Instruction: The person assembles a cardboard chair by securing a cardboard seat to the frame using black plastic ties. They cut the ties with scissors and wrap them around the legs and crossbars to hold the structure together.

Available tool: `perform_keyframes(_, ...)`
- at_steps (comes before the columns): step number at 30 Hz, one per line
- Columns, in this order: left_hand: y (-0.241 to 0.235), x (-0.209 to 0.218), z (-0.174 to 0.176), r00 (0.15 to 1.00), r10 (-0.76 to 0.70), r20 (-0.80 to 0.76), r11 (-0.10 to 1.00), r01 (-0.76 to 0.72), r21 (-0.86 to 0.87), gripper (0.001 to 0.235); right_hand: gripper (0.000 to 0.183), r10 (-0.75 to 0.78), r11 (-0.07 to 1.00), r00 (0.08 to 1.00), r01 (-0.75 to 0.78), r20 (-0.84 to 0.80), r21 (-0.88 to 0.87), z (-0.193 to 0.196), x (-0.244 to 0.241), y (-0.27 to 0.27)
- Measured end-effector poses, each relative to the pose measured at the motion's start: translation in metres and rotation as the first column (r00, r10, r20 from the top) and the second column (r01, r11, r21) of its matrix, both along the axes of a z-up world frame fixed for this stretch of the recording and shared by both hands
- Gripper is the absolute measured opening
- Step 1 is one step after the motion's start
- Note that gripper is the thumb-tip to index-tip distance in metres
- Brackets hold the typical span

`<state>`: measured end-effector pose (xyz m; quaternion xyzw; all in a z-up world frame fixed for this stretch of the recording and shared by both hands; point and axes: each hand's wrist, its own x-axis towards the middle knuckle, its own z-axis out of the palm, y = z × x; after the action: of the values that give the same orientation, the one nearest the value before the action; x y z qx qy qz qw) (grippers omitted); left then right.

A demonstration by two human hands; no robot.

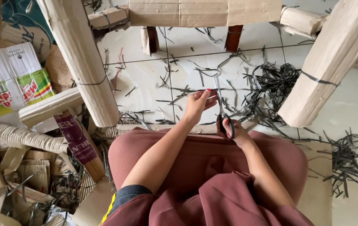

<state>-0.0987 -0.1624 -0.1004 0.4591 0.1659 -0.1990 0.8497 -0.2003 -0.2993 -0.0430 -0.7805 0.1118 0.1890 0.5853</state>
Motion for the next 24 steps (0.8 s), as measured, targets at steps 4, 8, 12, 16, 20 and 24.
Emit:
perform_keyframes(4,-0.002,0.004,-0.004,0.997,0.057,-0.043,0.998,-0.058,-0.026,0.028,0.072,-0.008,1.0,1.0,0.008,-0.005,0.028,-0.022,-0.006,-0.011)
perform_keyframes(8,-0.002,0.008,-0.007,0.991,0.096,-0.091,0.99,-0.104,-0.094,0.021,0.069,0.014,0.997,0.999,-0.016,0.028,0.08,-0.023,0.002,-0.007)
perform_keyframes(12,0.001,0.002,0.014,0.991,0.038,-0.125,0.943,-0.077,-0.324,0.014,0.066,0.028,0.989,0.999,-0.034,0.042,0.141,-0.006,0.0,0.001)
perform_keyframes(16,-0.001,0.007,0.006,0.989,0.061,-0.136,0.892,-0.115,-0.438,0.013,0.073,0.093,0.985,0.993,-0.102,0.068,0.143,0.004,0.0,0.001)
perform_keyframes(20,-0.009,0.009,-0.02,0.992,0.038,-0.122,0.867,-0.093,-0.49,0.018,0.064,0.169,0.952,0.961,-0.216,0.218,0.216,0.032,-0.006,0.008)
perform_keyframes(24,-0.008,0.006,-0.024,0.994,0.057,-0.089,0.853,-0.095,-0.514,0.019,0.06,0.188,0.931,0.933,-0.269,0.306,0.248,0.045,-0.008,0.014)
